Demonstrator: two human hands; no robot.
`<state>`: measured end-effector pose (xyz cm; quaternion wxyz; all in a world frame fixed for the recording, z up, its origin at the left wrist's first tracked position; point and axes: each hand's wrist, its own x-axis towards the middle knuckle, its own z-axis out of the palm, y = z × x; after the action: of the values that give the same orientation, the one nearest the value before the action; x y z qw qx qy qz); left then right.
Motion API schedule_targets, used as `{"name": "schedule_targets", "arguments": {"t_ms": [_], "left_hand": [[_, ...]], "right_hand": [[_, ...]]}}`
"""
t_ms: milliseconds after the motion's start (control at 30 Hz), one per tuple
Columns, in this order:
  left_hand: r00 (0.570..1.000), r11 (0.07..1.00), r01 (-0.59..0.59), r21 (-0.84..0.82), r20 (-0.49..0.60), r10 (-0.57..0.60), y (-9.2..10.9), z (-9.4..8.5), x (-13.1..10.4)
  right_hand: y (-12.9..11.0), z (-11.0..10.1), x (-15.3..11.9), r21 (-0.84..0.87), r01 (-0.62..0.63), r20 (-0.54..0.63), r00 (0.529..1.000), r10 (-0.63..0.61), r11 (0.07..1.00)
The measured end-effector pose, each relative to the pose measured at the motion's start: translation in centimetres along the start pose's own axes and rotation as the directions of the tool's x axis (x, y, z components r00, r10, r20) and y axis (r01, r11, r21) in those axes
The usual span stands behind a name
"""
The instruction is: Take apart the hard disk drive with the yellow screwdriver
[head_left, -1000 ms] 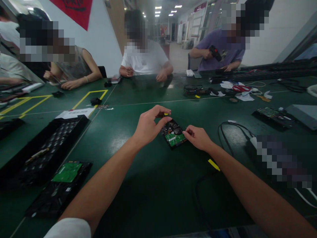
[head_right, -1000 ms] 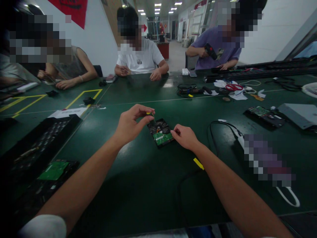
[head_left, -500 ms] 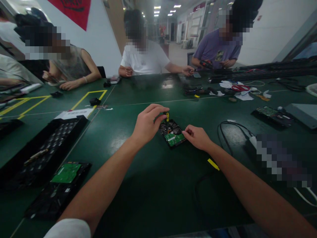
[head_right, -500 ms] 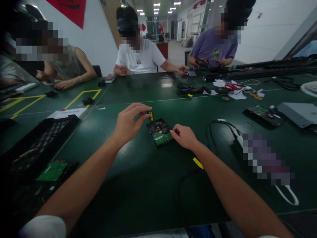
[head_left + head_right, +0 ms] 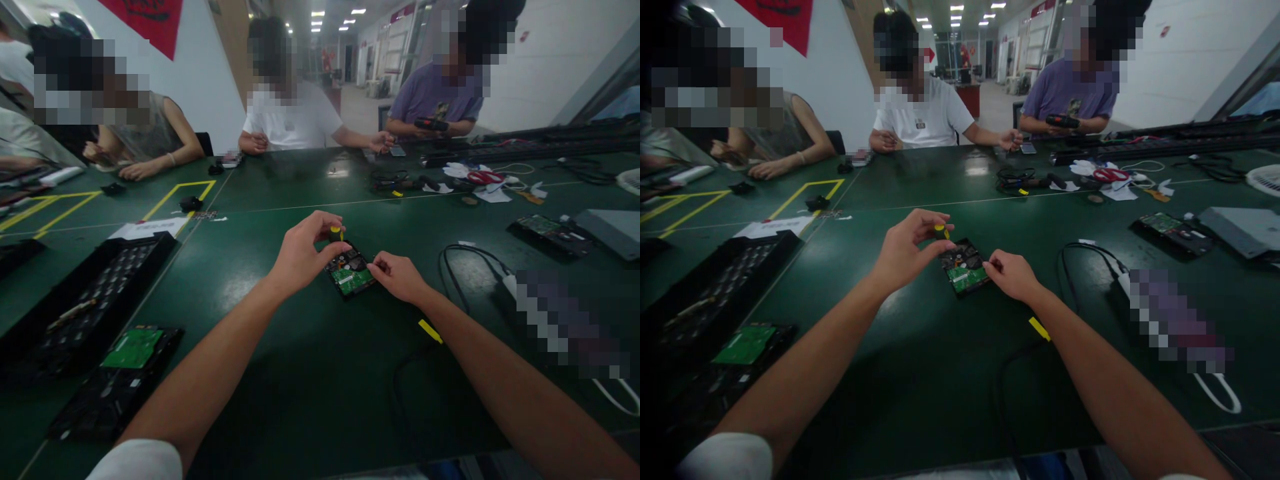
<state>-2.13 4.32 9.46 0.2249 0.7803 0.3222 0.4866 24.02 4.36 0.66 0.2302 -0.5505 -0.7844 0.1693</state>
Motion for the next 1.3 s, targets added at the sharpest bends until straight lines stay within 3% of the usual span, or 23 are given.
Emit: {"name": "schedule_targets", "arguments": {"t_ms": [167,333,533,733,967,1300], "left_hand": [[0.994,0.971,-0.110,0.210,0.002,0.112,0.2,-0.6,0.2],[0.994,0.960,-0.103,0.260,0.004,0.106,-0.1,-0.7,0.3],[1.000,0.998,0.019,0.056,-0.026,-0.018,-0.7,-0.1,-0.1],[0.999,0.993,0.043,-0.112,-0.016,-0.045,-0.8,0.3,0.0],[0.999,0.998,0.025,-0.050,-0.031,-0.027,-0.8,0.1,-0.1],[0.993,0.972,-0.113,0.204,0.039,0.107,-0.1,-0.9,0.3]], "right_hand": [[-0.1,0.1,0.1,-0.013,0.004,-0.011,1.000,-0.004,1.000],[-0.1,0.0,0.1,-0.008,0.008,-0.001,1.000,-0.008,1.000],[0.0,0.0,0.1,0.000,0.005,0.001,1.000,-0.005,1.000],[-0.1,0.0,0.0,-0.006,0.004,-0.001,1.000,-0.004,1.000],[-0.2,-0.1,0.0,-0.003,0.003,0.000,1.000,-0.003,1.000],[0.1,0.0,0.1,-0.005,0.001,0.000,1.000,-0.001,1.000]]}}
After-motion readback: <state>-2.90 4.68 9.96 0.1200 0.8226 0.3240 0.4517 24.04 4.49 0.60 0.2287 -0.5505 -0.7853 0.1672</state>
